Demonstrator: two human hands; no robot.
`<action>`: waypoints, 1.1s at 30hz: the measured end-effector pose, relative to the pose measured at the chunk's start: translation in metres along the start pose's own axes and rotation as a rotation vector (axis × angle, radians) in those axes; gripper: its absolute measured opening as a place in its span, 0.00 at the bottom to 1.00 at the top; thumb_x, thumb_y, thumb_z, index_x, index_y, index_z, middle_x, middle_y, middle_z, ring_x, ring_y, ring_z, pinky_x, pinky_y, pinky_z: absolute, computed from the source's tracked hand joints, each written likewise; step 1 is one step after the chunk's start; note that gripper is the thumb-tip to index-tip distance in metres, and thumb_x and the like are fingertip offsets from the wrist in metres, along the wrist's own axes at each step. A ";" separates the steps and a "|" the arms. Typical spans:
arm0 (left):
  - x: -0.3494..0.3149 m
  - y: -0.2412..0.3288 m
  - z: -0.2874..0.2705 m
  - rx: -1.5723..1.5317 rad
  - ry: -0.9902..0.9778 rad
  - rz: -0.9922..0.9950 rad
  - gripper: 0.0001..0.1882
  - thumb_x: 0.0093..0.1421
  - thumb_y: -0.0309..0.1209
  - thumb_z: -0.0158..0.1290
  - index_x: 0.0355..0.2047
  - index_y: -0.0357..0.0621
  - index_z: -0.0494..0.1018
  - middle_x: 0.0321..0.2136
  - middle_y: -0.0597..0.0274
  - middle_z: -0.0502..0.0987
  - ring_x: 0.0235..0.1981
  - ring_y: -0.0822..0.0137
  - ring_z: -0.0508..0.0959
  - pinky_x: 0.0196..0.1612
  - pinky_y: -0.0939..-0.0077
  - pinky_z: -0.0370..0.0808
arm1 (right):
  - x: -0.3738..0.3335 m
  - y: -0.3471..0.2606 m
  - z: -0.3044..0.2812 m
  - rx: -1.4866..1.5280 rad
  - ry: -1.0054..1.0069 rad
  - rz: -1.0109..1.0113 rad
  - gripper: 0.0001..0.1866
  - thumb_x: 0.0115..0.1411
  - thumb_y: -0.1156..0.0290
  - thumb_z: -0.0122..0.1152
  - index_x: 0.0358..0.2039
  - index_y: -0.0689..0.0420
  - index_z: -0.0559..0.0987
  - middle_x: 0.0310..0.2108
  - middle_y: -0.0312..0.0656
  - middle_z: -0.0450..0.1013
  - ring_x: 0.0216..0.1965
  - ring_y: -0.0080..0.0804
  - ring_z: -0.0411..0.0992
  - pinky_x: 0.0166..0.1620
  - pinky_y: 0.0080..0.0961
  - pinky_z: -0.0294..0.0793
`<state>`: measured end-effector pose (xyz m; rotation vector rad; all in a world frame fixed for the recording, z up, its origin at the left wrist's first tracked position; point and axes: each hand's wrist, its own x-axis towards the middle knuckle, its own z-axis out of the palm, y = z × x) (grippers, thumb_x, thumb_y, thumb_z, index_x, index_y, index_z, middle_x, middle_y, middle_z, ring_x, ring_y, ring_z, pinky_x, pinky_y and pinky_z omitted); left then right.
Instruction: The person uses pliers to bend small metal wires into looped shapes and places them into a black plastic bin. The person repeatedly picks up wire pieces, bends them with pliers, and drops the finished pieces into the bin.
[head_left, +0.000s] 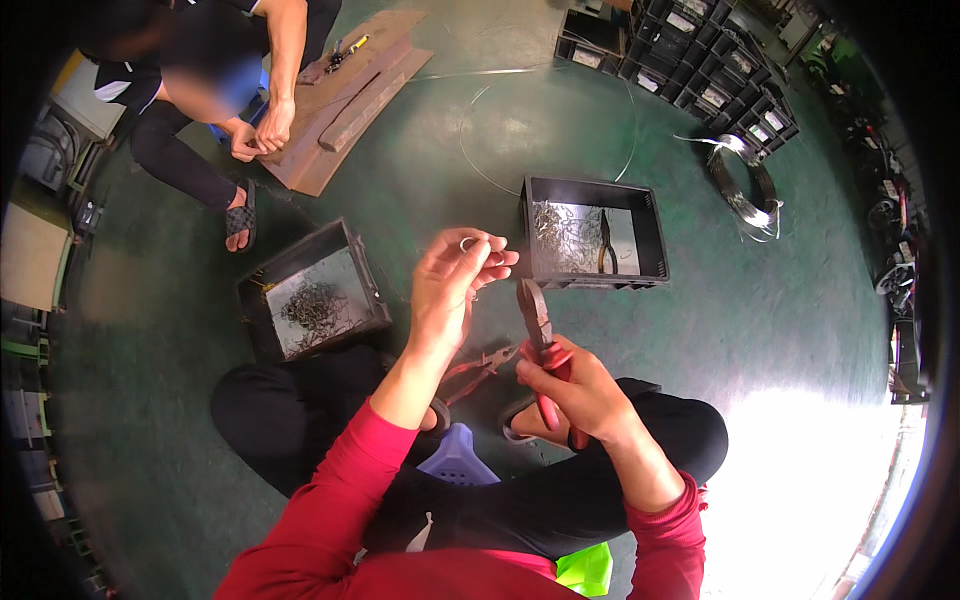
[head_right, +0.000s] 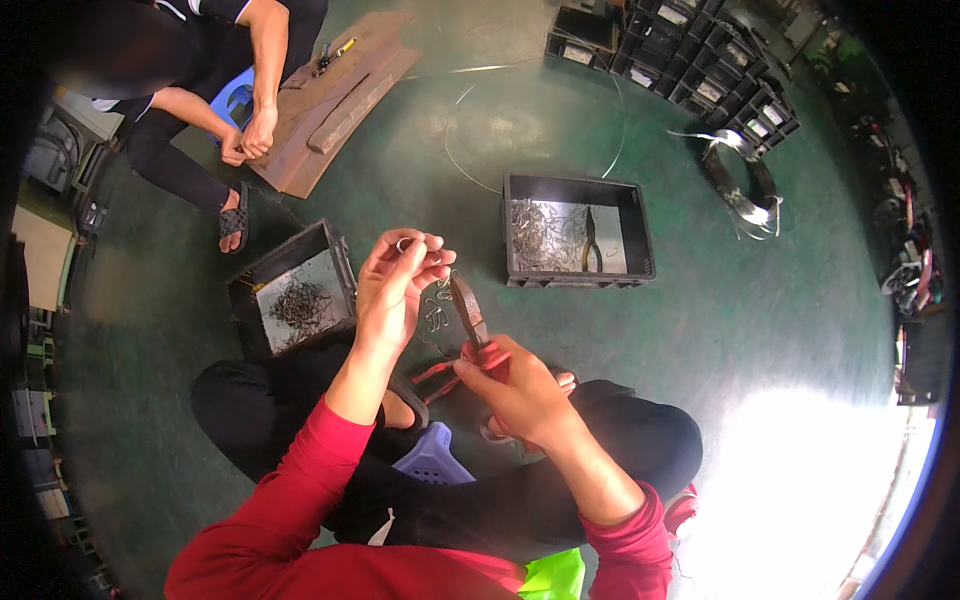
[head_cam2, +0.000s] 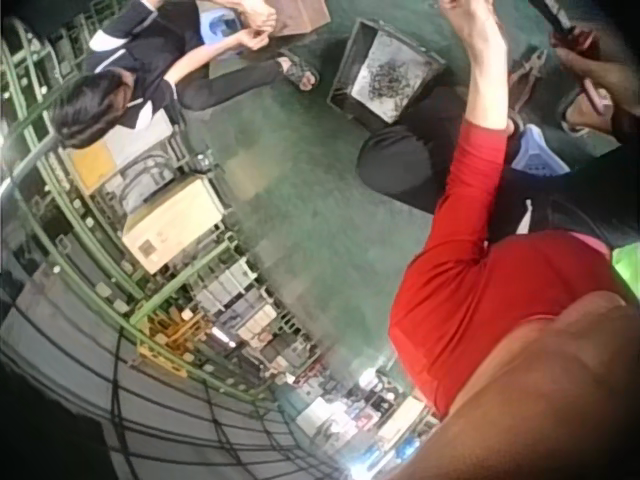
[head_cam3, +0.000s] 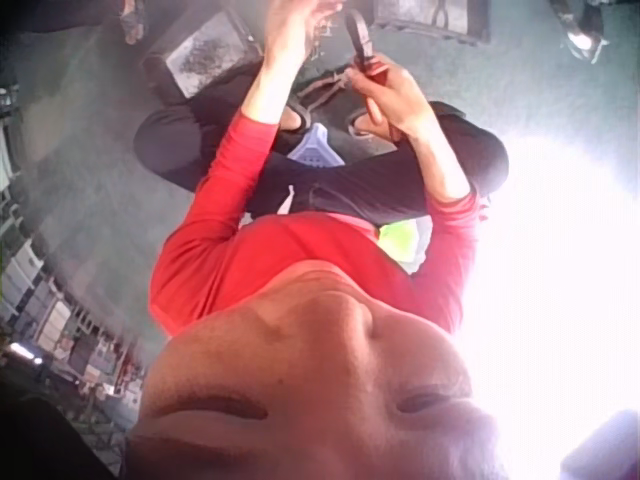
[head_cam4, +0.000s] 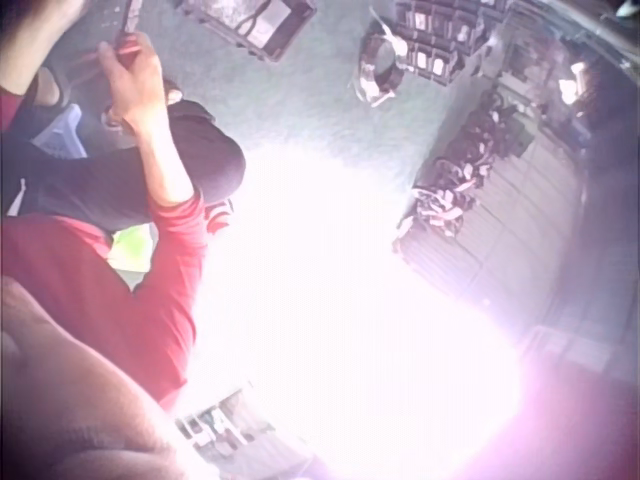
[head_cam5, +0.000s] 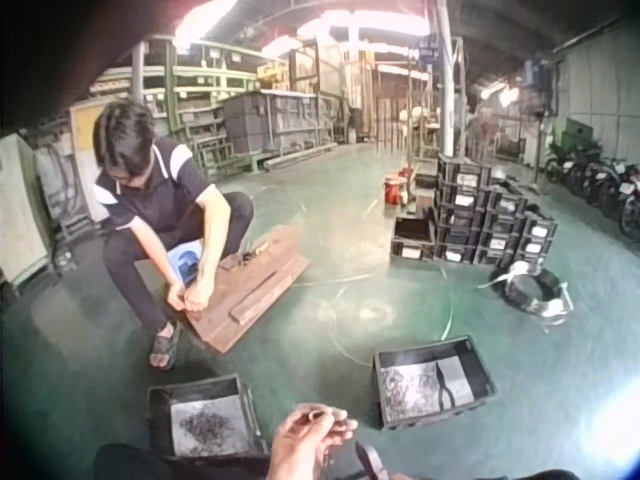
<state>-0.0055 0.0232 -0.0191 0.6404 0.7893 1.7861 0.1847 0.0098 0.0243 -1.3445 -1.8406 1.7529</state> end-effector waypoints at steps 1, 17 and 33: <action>-0.004 0.004 0.004 0.029 0.019 0.054 0.05 0.64 0.28 0.52 0.40 0.43 0.72 0.37 0.58 0.78 0.38 0.62 0.81 0.43 0.70 0.79 | 0.001 0.002 0.002 0.052 -0.038 0.014 0.21 0.61 0.55 0.59 0.40 0.63 0.75 0.28 0.43 0.75 0.31 0.28 0.72 0.38 0.26 0.70; -0.016 0.015 0.021 0.088 0.015 0.239 0.04 0.66 0.26 0.49 0.40 0.43 0.71 0.37 0.59 0.79 0.40 0.59 0.81 0.44 0.68 0.79 | 0.006 -0.013 0.009 0.143 -0.149 -0.012 0.21 0.63 0.54 0.58 0.40 0.62 0.74 0.29 0.39 0.74 0.32 0.23 0.69 0.38 0.23 0.69; -0.018 0.008 0.020 0.057 0.002 0.280 0.05 0.65 0.25 0.49 0.41 0.40 0.70 0.38 0.55 0.79 0.41 0.59 0.81 0.46 0.68 0.77 | 0.006 -0.021 0.012 0.157 -0.169 0.060 0.18 0.65 0.57 0.54 0.39 0.62 0.74 0.30 0.38 0.74 0.33 0.23 0.70 0.41 0.24 0.69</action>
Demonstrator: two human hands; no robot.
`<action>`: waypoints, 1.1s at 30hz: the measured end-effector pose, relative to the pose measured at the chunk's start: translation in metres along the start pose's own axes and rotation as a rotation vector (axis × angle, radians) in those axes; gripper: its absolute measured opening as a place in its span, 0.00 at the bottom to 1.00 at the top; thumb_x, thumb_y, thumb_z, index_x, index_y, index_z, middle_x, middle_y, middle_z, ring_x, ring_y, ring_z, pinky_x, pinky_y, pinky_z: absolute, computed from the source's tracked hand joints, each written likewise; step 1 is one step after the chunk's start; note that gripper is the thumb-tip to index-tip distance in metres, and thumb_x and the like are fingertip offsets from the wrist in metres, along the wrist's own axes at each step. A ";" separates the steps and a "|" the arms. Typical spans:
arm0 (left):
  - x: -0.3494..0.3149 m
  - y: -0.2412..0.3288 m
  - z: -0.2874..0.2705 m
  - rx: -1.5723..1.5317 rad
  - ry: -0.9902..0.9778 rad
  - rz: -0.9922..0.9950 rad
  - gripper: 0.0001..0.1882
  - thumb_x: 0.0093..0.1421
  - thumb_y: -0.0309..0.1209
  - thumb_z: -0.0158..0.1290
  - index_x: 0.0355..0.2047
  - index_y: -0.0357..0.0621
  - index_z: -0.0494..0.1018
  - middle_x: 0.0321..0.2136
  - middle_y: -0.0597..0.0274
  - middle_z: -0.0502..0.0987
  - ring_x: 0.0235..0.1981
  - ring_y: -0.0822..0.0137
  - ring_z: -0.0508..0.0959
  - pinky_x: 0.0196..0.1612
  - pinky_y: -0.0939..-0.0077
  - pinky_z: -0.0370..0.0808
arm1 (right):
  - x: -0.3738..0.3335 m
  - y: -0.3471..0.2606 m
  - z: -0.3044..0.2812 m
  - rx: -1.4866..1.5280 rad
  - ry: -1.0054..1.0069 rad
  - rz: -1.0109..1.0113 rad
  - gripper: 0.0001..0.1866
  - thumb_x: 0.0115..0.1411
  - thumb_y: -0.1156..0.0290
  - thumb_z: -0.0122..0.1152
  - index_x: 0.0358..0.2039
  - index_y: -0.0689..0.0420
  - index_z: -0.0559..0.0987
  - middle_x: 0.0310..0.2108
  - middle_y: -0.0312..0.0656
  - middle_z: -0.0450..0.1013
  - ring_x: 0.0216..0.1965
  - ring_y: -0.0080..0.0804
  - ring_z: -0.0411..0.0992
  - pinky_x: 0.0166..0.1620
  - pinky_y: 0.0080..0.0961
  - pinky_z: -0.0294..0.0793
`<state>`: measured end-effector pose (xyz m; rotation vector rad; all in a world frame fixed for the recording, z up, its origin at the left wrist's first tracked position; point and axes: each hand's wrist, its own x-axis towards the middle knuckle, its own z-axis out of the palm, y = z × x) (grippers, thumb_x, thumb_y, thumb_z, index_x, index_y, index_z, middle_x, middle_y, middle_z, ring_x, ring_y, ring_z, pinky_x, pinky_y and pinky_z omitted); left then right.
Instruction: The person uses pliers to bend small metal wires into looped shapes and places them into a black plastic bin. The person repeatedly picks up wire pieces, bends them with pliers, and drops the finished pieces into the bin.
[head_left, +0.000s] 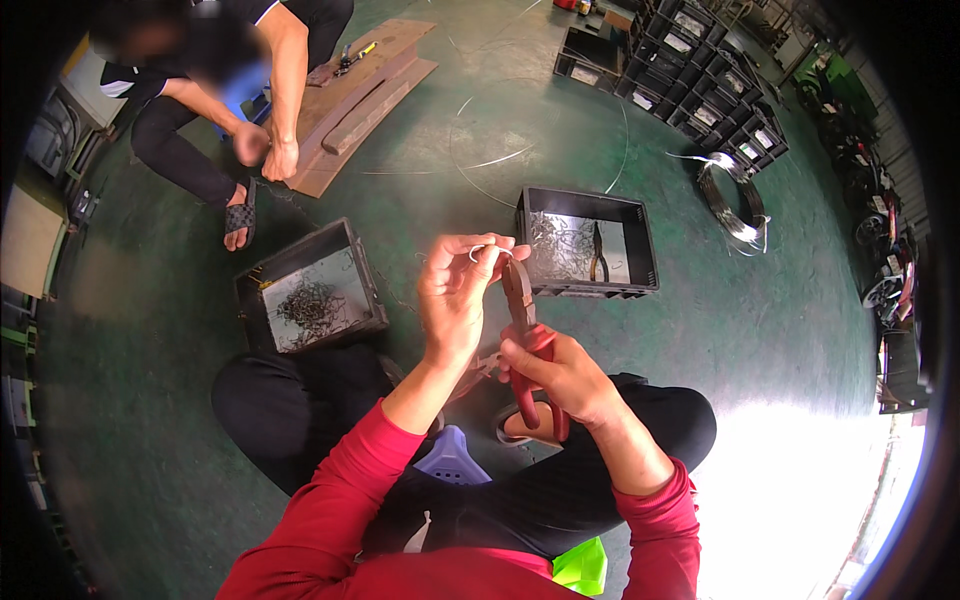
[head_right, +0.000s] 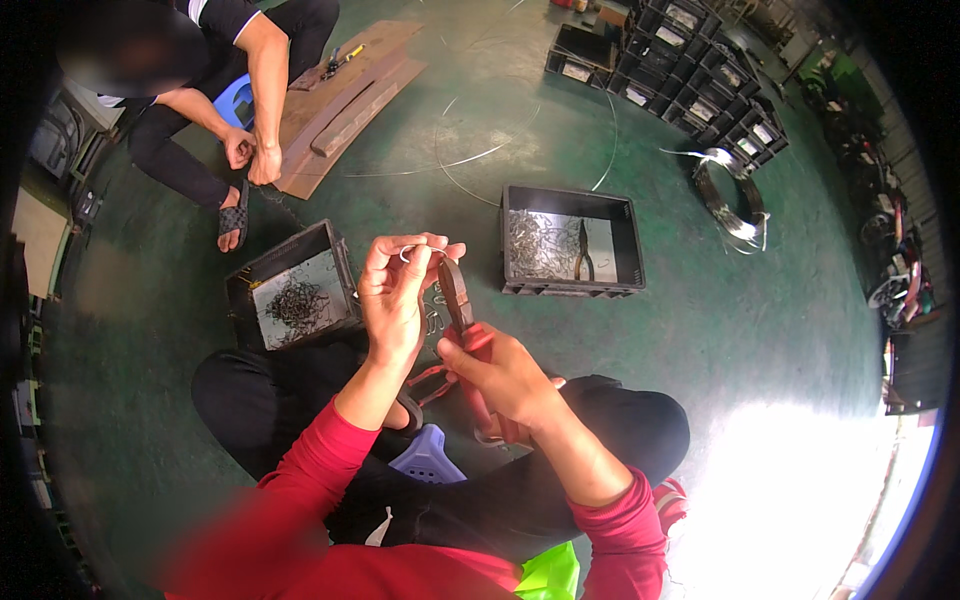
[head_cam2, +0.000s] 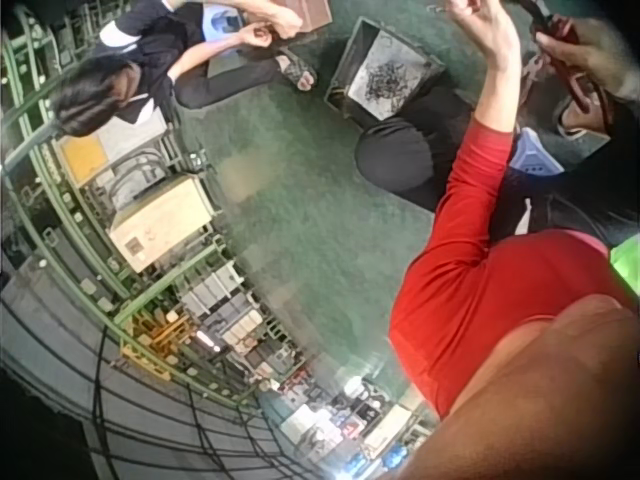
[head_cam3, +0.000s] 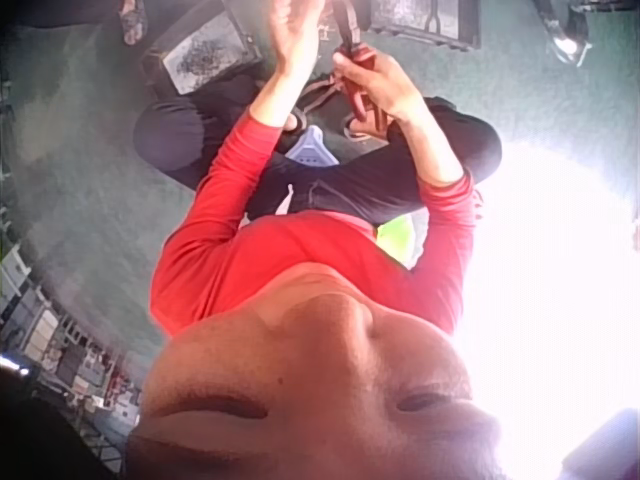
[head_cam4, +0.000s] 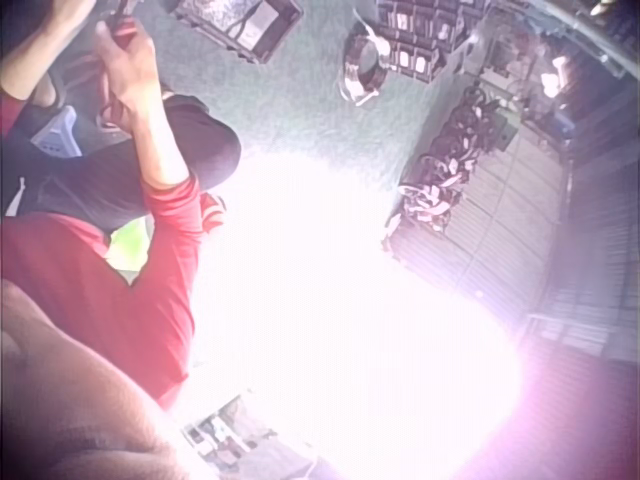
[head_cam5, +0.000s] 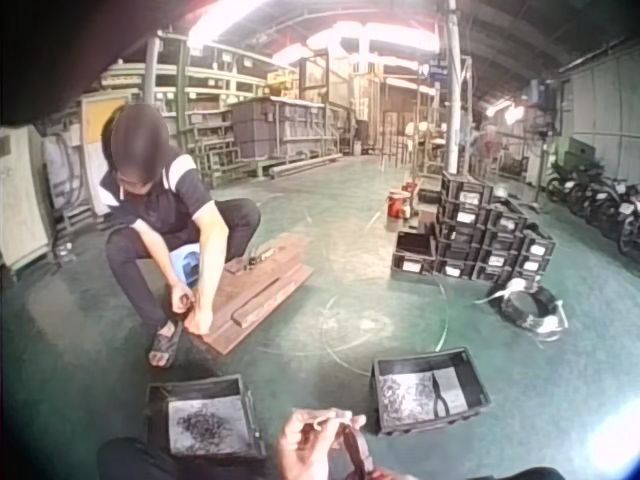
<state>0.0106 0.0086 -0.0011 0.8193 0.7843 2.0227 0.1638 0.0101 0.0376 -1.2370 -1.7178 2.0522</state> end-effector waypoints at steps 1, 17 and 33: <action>0.000 0.000 -0.002 0.032 -0.016 -0.010 0.06 0.65 0.25 0.49 0.42 0.40 0.70 0.39 0.55 0.78 0.42 0.59 0.81 0.47 0.68 0.77 | 0.000 -0.002 -0.001 0.002 -0.017 0.024 0.17 0.66 0.58 0.53 0.39 0.62 0.74 0.31 0.38 0.73 0.34 0.23 0.71 0.43 0.24 0.69; 0.019 0.018 -0.035 0.900 -0.413 -0.258 0.24 0.71 0.43 0.40 0.23 0.38 0.68 0.17 0.66 0.68 0.20 0.76 0.69 0.24 0.78 0.66 | 0.009 -0.004 -0.042 -0.437 0.165 0.159 0.19 0.61 0.56 0.58 0.39 0.61 0.73 0.25 0.35 0.71 0.28 0.22 0.69 0.34 0.23 0.70; 0.009 -0.006 -0.035 0.285 -0.228 -0.618 0.26 0.70 0.43 0.42 0.16 0.41 0.66 0.10 0.72 0.60 0.13 0.79 0.61 0.18 0.81 0.59 | 0.021 0.021 -0.051 -0.982 0.515 -0.242 0.13 0.57 0.71 0.63 0.38 0.62 0.70 0.33 0.53 0.74 0.35 0.55 0.73 0.36 0.42 0.72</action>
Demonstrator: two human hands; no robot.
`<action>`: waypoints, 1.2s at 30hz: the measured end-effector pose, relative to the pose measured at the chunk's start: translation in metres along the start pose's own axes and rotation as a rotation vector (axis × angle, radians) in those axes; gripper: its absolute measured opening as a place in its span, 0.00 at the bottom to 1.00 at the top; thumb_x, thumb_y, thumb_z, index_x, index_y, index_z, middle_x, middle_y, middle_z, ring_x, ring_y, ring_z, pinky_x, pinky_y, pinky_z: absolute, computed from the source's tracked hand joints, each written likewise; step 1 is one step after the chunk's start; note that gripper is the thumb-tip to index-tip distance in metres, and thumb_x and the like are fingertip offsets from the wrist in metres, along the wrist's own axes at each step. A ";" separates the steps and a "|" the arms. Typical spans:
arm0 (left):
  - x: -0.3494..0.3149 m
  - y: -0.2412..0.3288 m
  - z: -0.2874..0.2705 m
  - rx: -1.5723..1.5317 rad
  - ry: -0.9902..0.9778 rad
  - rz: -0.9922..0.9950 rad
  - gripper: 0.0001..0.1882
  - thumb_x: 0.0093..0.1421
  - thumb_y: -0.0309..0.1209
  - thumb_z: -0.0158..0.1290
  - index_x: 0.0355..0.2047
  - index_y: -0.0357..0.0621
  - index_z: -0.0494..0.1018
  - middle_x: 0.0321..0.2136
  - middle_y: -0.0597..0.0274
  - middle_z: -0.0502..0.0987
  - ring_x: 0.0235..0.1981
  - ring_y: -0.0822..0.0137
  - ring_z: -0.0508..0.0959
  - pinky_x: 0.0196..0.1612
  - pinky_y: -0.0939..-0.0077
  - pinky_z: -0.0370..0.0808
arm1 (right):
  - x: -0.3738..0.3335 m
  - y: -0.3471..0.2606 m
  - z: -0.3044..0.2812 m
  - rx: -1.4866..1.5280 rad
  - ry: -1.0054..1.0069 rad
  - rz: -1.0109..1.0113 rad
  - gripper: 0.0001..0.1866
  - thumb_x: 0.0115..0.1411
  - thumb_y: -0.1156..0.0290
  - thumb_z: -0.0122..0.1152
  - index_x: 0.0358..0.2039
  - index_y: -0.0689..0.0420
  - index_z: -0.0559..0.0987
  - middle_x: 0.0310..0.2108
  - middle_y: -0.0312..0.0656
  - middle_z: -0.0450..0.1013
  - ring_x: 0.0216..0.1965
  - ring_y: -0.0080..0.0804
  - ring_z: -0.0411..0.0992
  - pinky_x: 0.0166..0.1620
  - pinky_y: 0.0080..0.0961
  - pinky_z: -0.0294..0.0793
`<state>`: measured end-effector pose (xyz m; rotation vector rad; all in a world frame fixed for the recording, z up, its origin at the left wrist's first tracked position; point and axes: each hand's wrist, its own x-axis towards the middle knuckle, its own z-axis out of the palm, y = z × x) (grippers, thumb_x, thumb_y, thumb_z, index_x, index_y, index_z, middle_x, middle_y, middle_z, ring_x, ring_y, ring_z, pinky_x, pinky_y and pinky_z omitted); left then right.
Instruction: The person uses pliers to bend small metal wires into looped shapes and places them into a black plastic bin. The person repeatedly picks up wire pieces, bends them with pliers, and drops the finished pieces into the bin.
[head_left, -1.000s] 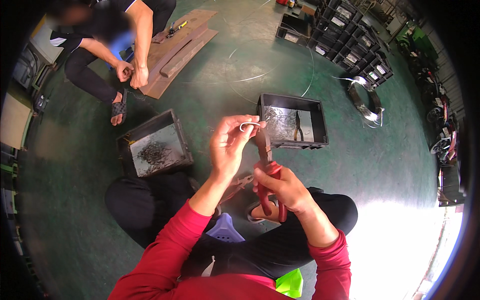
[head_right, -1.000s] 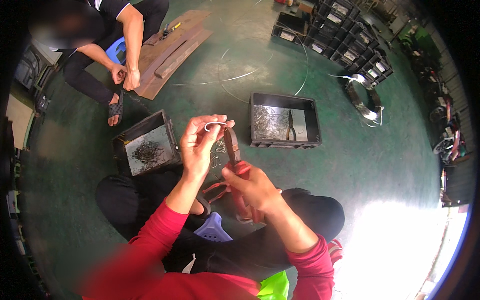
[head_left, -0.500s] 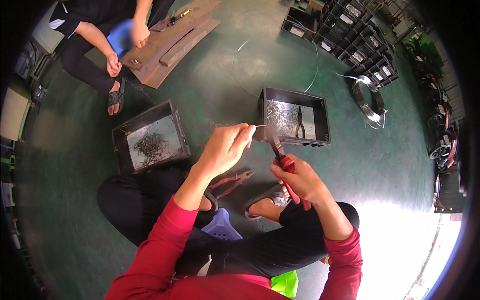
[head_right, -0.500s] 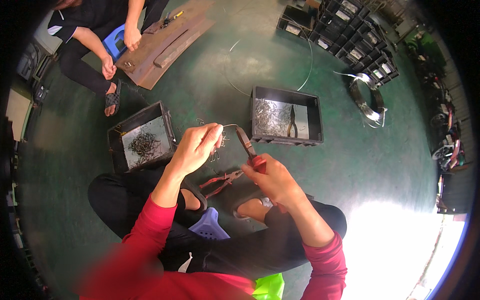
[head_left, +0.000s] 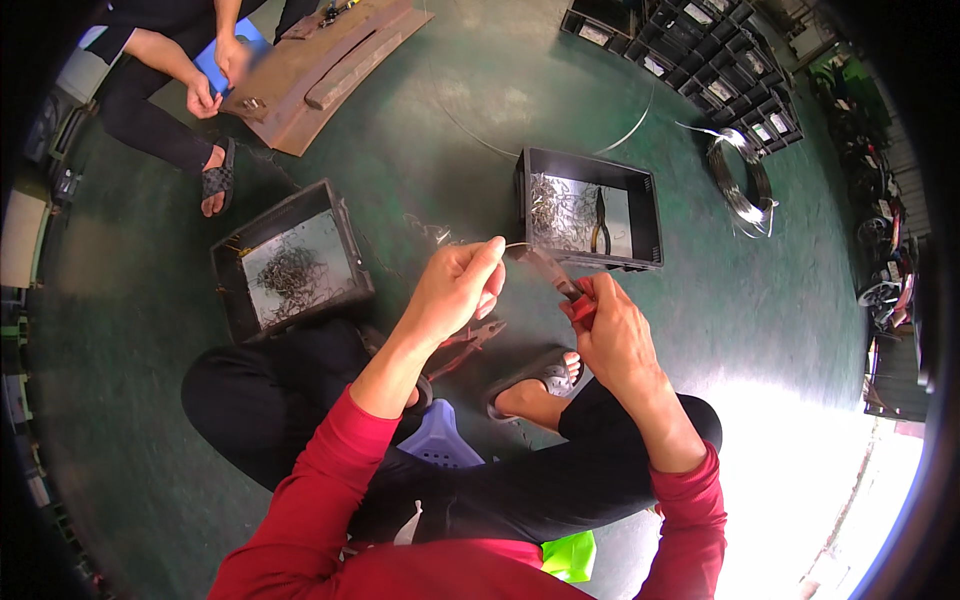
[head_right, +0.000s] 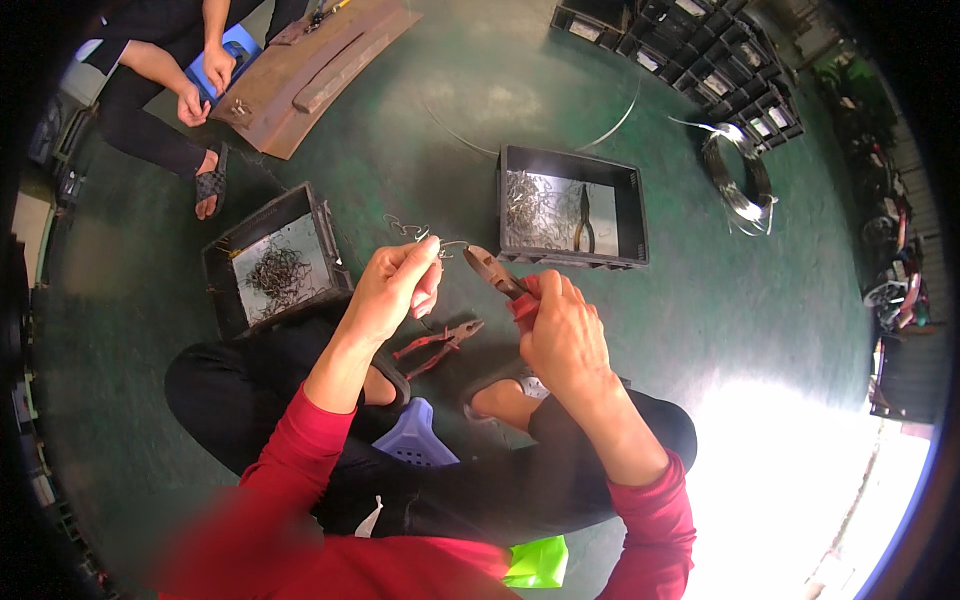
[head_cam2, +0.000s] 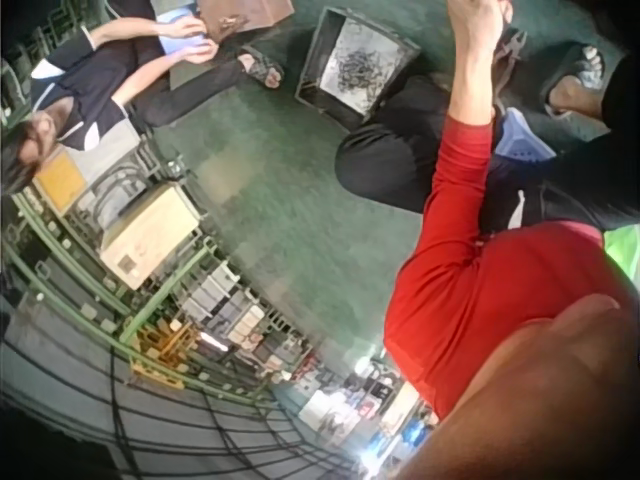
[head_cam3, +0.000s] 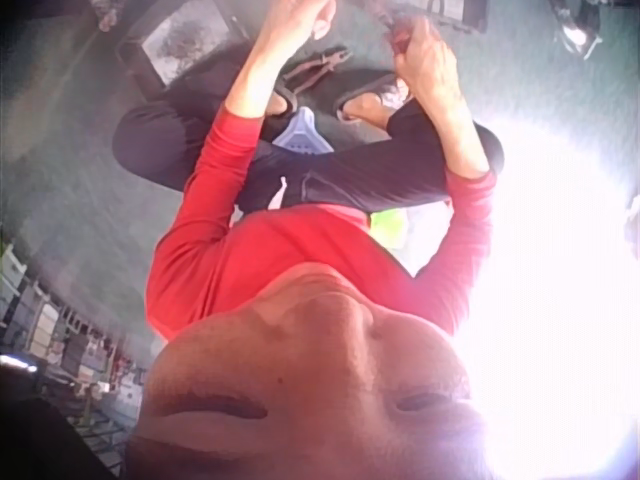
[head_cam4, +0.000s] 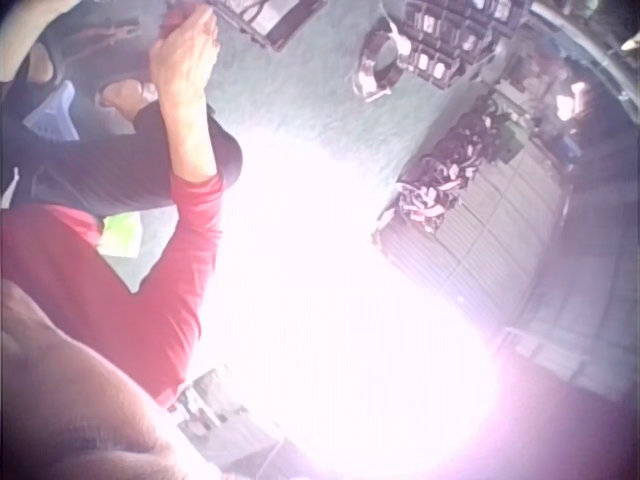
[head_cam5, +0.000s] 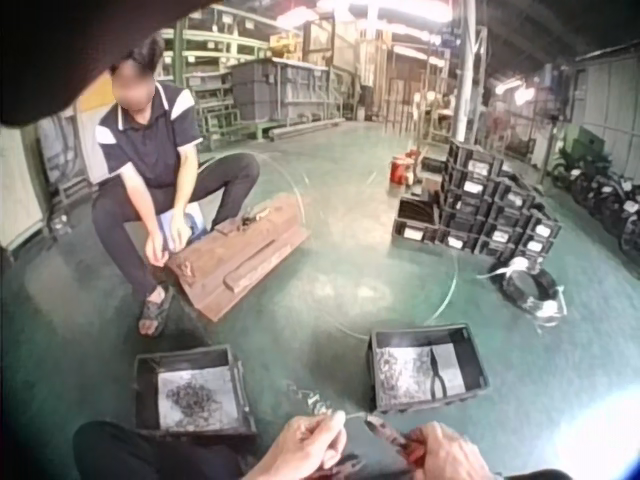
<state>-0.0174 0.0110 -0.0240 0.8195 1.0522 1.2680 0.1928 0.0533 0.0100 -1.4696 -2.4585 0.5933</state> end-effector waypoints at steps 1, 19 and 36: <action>0.000 -0.001 0.002 -0.043 0.006 -0.012 0.26 0.69 0.43 0.42 0.16 0.42 0.65 0.10 0.72 0.59 0.13 0.79 0.60 0.18 0.82 0.59 | 0.000 0.001 0.001 -0.020 0.022 -0.024 0.13 0.56 0.72 0.62 0.38 0.62 0.70 0.33 0.52 0.74 0.36 0.55 0.73 0.37 0.43 0.72; 0.001 -0.003 0.005 -0.217 0.000 -0.207 0.25 0.69 0.44 0.43 0.15 0.47 0.61 0.10 0.74 0.57 0.12 0.77 0.61 0.22 0.79 0.63 | -0.002 0.012 0.009 -0.359 0.252 -0.149 0.14 0.51 0.72 0.63 0.39 0.55 0.71 0.34 0.43 0.70 0.37 0.44 0.70 0.38 0.40 0.66; 0.001 0.008 -0.011 0.038 0.053 0.209 0.17 0.68 0.37 0.45 0.49 0.37 0.75 0.43 0.57 0.78 0.43 0.68 0.78 0.45 0.73 0.76 | -0.002 -0.008 -0.004 1.362 -0.981 0.458 0.20 0.63 0.53 0.57 0.38 0.59 0.73 0.32 0.41 0.74 0.35 0.35 0.76 0.39 0.33 0.76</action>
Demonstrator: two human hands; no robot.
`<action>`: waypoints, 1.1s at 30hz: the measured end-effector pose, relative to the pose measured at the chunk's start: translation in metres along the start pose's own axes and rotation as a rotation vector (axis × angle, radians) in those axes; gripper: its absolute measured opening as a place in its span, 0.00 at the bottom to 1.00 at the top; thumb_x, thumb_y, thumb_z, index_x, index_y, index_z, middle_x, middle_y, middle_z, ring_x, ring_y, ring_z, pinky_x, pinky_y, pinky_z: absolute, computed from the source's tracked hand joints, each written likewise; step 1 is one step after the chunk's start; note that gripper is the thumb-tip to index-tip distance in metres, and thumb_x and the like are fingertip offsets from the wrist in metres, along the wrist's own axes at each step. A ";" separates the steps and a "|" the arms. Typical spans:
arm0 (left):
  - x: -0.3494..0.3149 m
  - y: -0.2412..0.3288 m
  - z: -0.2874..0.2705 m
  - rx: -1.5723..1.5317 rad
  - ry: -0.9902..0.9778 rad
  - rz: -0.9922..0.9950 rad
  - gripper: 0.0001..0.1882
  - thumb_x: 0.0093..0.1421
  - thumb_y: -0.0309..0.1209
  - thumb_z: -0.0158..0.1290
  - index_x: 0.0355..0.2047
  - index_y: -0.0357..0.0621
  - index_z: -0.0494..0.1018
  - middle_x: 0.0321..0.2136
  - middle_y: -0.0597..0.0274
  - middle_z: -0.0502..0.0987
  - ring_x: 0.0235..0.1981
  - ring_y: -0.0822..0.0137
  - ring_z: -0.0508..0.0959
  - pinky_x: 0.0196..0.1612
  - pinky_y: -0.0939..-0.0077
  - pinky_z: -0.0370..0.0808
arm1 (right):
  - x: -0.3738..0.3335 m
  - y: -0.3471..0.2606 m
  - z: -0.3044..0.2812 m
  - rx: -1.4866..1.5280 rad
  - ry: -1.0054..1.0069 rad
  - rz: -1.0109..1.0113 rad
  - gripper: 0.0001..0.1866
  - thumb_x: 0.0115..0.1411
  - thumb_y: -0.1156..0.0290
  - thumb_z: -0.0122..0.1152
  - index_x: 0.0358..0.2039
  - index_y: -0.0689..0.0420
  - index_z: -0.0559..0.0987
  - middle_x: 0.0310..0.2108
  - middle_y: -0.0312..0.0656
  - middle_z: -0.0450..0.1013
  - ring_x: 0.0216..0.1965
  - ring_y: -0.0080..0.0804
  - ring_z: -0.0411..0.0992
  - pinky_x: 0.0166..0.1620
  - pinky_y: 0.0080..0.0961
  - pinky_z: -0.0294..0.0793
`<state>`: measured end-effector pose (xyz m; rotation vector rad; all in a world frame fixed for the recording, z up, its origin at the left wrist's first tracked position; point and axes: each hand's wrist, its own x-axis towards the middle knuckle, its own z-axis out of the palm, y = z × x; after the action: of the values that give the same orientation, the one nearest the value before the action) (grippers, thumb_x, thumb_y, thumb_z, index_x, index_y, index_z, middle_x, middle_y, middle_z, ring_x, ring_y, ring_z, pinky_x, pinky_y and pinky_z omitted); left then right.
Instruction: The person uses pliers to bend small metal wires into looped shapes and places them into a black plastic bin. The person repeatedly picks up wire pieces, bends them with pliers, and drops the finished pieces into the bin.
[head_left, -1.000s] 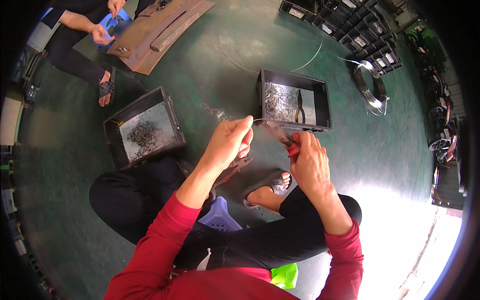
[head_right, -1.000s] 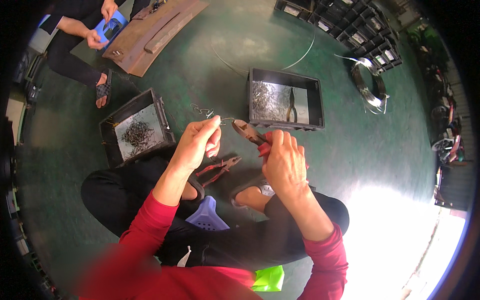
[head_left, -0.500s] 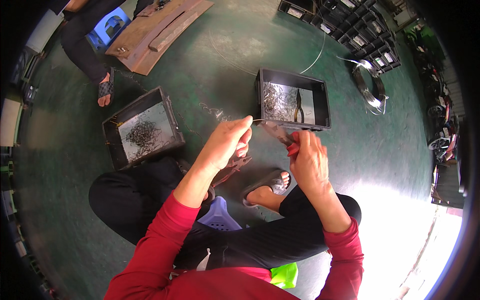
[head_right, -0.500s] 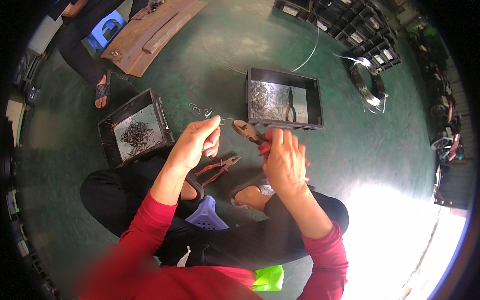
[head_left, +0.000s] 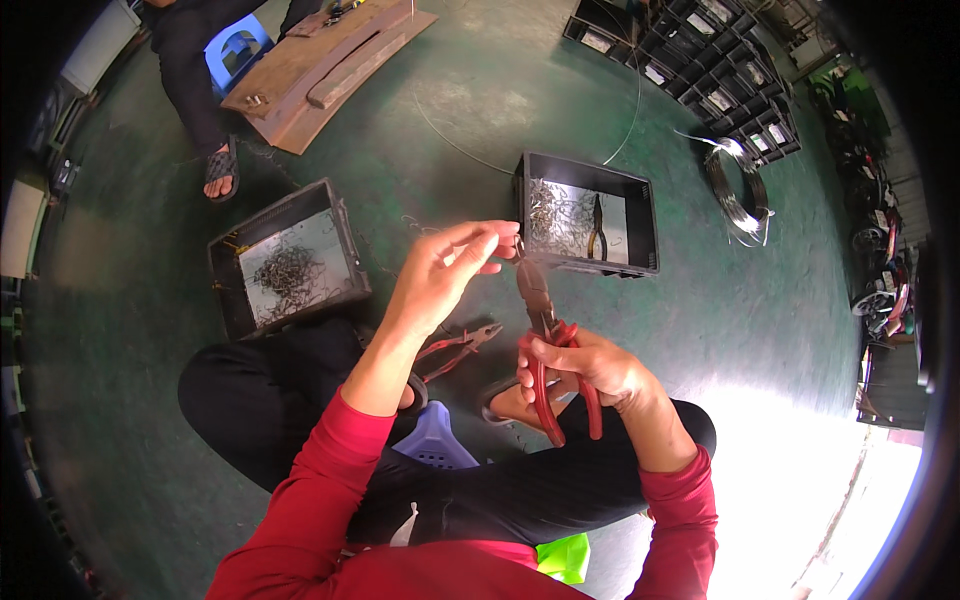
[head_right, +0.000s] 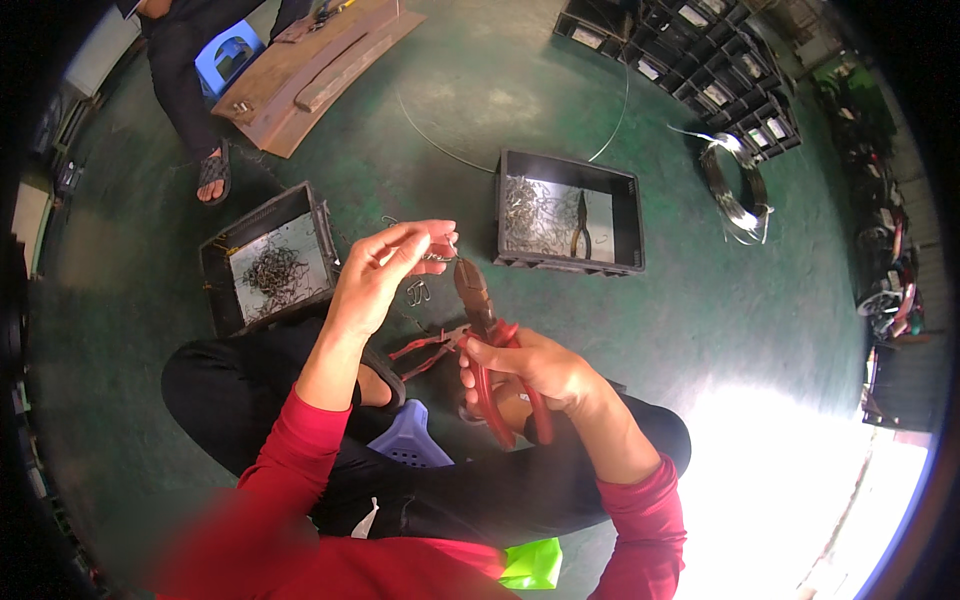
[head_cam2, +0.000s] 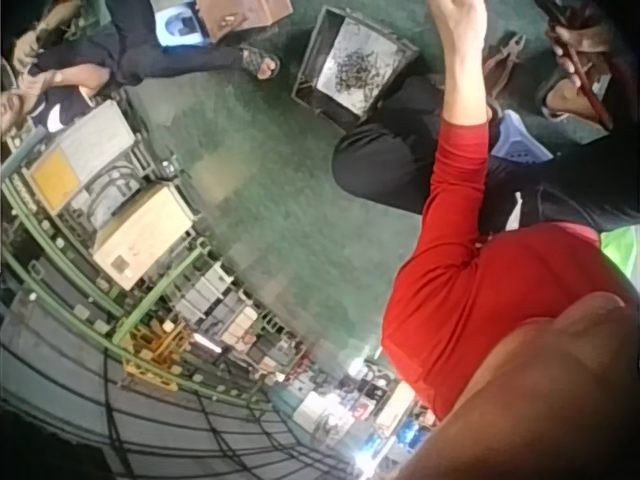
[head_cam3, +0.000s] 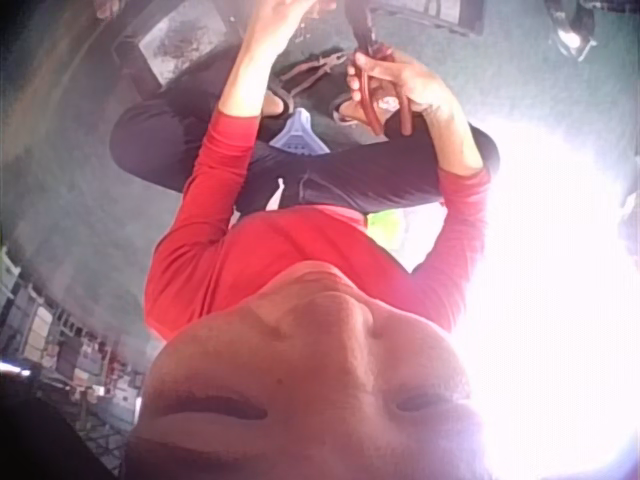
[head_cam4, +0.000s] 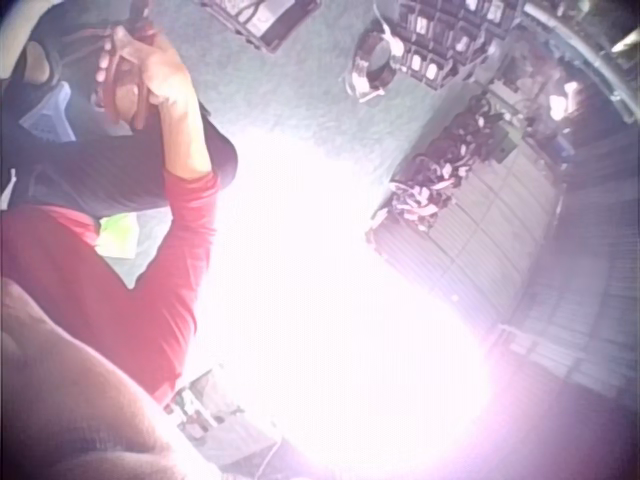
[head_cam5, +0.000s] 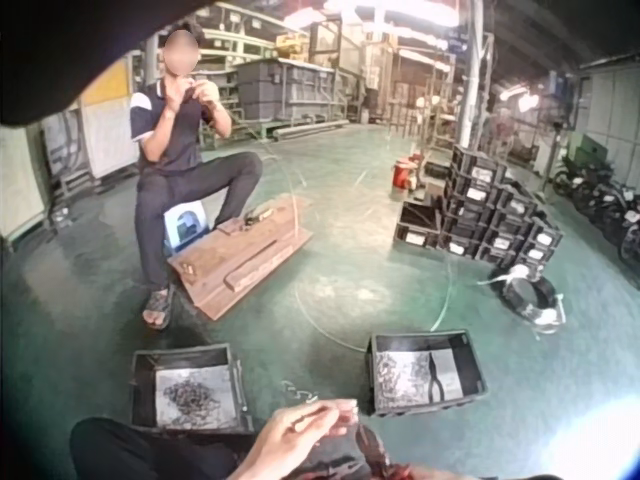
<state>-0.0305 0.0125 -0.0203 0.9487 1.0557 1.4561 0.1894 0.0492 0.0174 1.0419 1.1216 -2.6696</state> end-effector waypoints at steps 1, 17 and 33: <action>0.000 0.001 -0.001 -0.003 0.011 0.014 0.17 0.68 0.36 0.46 0.49 0.38 0.74 0.43 0.57 0.78 0.43 0.67 0.78 0.45 0.73 0.76 | 0.000 0.000 0.000 0.013 -0.002 -0.003 0.20 0.63 0.52 0.57 0.38 0.59 0.73 0.32 0.41 0.74 0.35 0.35 0.76 0.38 0.34 0.76; 0.001 -0.012 0.015 -0.103 0.151 -0.015 0.07 0.63 0.27 0.54 0.39 0.37 0.76 0.33 0.58 0.80 0.36 0.68 0.81 0.39 0.76 0.79 | -0.002 0.001 0.001 -0.125 0.069 0.020 0.27 0.63 0.53 0.57 0.52 0.63 0.68 0.41 0.45 0.75 0.44 0.33 0.74 0.44 0.35 0.75; -0.001 -0.005 0.008 -0.047 0.165 -0.072 0.07 0.61 0.28 0.56 0.38 0.37 0.76 0.32 0.58 0.80 0.32 0.67 0.82 0.37 0.76 0.79 | -0.009 -0.005 -0.004 -0.596 0.390 -0.001 0.21 0.65 0.58 0.57 0.50 0.60 0.71 0.33 0.38 0.75 0.37 0.22 0.71 0.44 0.24 0.69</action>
<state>-0.0210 0.0130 -0.0223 0.7598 1.1589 1.5121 0.1970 0.0535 0.0243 1.4336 1.8199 -1.9434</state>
